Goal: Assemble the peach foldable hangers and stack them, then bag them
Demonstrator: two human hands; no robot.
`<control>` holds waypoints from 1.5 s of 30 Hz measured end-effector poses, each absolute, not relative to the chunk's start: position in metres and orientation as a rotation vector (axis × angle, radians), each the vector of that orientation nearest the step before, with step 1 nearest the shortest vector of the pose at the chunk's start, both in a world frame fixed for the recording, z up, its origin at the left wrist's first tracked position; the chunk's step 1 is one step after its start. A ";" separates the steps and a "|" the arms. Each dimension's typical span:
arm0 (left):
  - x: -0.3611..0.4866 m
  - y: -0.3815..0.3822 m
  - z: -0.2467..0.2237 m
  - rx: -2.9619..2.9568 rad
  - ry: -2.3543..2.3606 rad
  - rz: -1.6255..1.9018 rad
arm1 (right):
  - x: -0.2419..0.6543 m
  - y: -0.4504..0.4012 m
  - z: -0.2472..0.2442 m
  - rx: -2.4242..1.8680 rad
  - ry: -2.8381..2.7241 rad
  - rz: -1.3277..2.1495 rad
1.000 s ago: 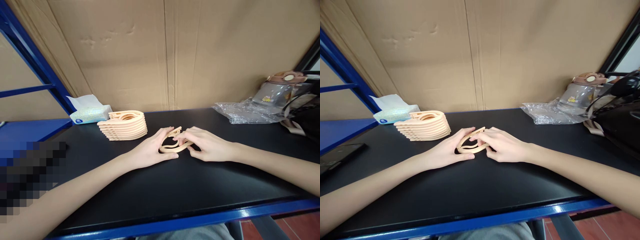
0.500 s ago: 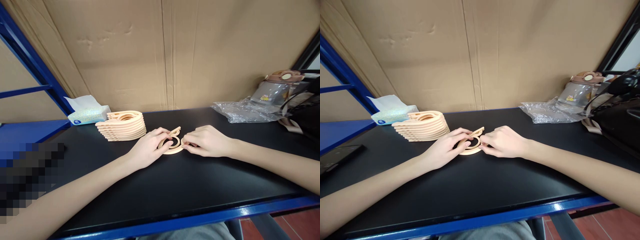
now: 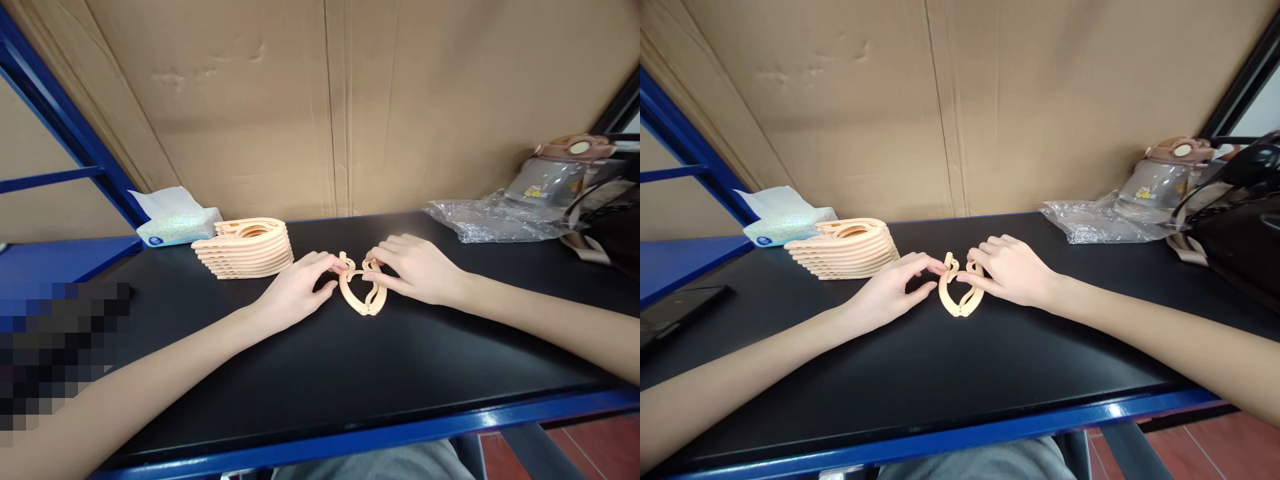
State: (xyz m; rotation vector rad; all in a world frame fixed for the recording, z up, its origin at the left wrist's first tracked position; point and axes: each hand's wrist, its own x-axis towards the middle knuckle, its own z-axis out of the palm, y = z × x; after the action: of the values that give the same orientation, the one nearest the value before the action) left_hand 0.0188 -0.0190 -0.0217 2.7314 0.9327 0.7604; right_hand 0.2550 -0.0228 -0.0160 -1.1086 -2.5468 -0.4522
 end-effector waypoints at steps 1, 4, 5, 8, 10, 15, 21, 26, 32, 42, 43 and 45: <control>0.019 -0.019 -0.021 2.736 0.918 0.755 | 0.255 -0.023 -0.016 -1.110 -2.548 -0.457; 0.020 -0.019 -0.020 2.754 0.929 0.739 | 0.253 -0.027 -0.017 -1.093 -2.584 -0.453; 0.020 -0.019 -0.020 2.753 0.940 0.731 | 0.252 -0.028 -0.017 -1.088 -2.596 -0.444; 0.020 -0.018 -0.021 2.725 0.957 0.716 | 0.250 -0.034 -0.018 -1.060 -2.613 -0.345; 0.019 -0.019 -0.022 2.705 0.963 0.707 | 0.249 -0.037 -0.018 -1.020 -2.620 -0.224; 0.018 -0.021 -0.024 2.673 1.034 0.600 | 0.249 -0.040 -0.018 -0.979 -2.648 0.044; 0.022 -0.024 -0.018 2.775 1.135 0.491 | 0.250 -0.037 -0.016 -0.898 -2.562 0.112; 0.021 -0.024 -0.018 2.815 1.176 0.500 | 0.252 -0.034 -0.014 -0.815 -2.580 0.127; 0.018 -0.021 -0.019 2.760 0.883 0.464 | 0.253 -0.031 -0.015 -0.718 -2.659 0.161; 0.019 -0.020 -0.018 2.698 0.855 0.480 | 0.253 -0.031 -0.015 -0.681 -2.643 0.161; 0.018 -0.021 -0.018 2.697 0.864 0.480 | 0.253 -0.031 -0.015 -0.702 -2.625 0.171; 0.018 -0.022 -0.018 2.691 0.896 0.494 | 0.253 -0.031 -0.015 -0.768 -2.554 0.188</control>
State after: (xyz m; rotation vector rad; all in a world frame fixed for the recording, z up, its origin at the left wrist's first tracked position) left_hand 0.0182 -0.0216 -0.0182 2.6912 0.8959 0.4940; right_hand 0.2530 -0.0311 -0.0147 -0.7685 -2.5539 0.1876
